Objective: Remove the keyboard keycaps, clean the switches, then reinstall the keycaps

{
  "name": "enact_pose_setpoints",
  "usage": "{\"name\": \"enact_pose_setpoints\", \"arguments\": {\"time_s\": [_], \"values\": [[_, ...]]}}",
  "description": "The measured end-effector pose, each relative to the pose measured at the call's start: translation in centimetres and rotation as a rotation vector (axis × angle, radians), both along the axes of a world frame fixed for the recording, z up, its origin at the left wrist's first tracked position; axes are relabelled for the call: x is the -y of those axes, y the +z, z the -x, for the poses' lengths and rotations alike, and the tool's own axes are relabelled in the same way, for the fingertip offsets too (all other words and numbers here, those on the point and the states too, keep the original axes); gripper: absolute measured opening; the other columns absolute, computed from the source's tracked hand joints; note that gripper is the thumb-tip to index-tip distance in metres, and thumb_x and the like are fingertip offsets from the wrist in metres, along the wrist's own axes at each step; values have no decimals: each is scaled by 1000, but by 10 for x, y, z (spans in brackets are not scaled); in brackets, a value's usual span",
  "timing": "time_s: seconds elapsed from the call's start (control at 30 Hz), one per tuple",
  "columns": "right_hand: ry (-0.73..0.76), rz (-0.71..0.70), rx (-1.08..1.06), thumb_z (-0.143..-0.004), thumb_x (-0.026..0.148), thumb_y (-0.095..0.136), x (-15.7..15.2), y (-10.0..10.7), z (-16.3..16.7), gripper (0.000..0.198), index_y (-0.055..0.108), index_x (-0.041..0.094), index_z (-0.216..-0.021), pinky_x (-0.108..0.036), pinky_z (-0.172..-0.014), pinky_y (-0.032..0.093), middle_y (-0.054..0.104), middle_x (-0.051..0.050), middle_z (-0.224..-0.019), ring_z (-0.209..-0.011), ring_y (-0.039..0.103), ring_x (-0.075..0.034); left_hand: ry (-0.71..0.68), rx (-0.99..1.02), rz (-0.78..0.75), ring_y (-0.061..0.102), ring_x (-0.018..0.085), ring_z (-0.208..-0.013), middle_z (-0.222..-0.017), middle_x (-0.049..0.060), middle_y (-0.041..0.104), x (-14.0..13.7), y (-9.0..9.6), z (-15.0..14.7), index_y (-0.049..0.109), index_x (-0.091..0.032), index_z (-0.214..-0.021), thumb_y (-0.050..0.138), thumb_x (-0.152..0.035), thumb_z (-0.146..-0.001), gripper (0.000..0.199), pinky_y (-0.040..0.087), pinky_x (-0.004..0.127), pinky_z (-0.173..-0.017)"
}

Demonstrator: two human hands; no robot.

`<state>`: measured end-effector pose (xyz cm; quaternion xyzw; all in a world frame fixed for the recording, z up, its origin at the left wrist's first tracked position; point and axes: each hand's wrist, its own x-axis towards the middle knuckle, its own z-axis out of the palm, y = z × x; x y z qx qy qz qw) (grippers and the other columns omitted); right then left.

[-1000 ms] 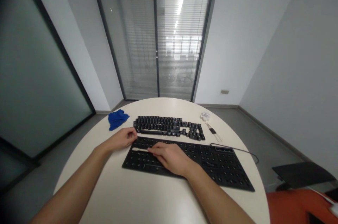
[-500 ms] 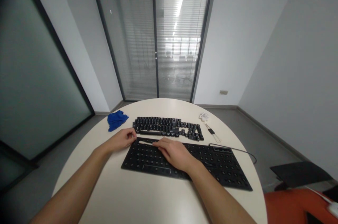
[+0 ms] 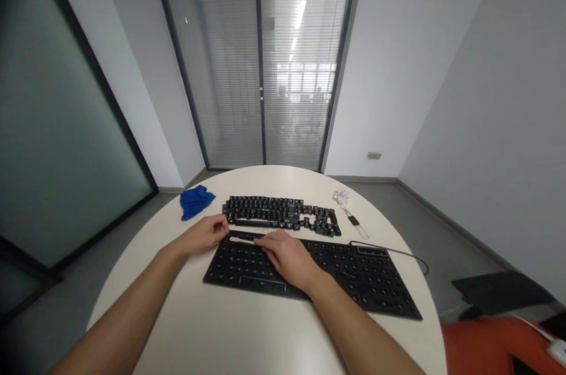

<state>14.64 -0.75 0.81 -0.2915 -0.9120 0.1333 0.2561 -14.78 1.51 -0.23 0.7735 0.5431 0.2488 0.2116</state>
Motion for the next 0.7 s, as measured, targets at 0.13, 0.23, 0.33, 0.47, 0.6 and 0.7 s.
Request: {"name": "enact_pose_setpoints", "arguments": {"time_s": [0.13,0.23,0.33,0.47,0.6,0.7], "values": [[61,6,-20,-98,15,49,2,2,3,35,66,23,-127,-36,-96,49,71,-8,-113,-106,61,-21,-2,-4,1,53,16,-66,-70,0,59,1,3,-2,62,-17,-80,55,-20,-80,7,33,24,-59],[17,20,-50,-98,15,50,-1,1,0,32,68,22,-124,-36,-97,49,71,-9,-114,-106,61,-21,1,-5,0,53,16,-67,-72,0,60,1,3,-2,62,-17,-80,55,-19,-80,7,33,24,-60],[-26,21,-35,-98,15,50,-6,-1,-5,32,69,22,-123,-38,-96,49,71,-9,-112,-104,61,-22,7,-6,0,53,16,-67,-71,0,59,1,2,-1,63,-17,-80,55,-19,-79,8,33,24,-60],[-113,25,-29,-97,14,50,-10,-1,-10,31,70,21,-120,-40,-93,50,72,-9,-110,-101,61,-23,8,-4,1,53,17,-67,-72,0,59,2,2,0,63,-18,-81,55,-20,-79,8,33,24,-60],[-71,46,-16,-97,15,50,-7,3,-10,31,69,22,-120,-40,-95,49,71,-9,-111,-104,61,-22,13,-7,2,53,17,-67,-72,0,60,2,3,0,63,-18,-81,55,-19,-79,8,33,24,-60],[23,65,-7,-99,16,48,-2,7,-8,32,68,23,-123,-37,-98,49,70,-8,-116,-108,61,-21,17,-12,5,53,17,-66,-71,0,60,3,4,-1,63,-18,-81,55,-19,-79,8,33,24,-59]]}}
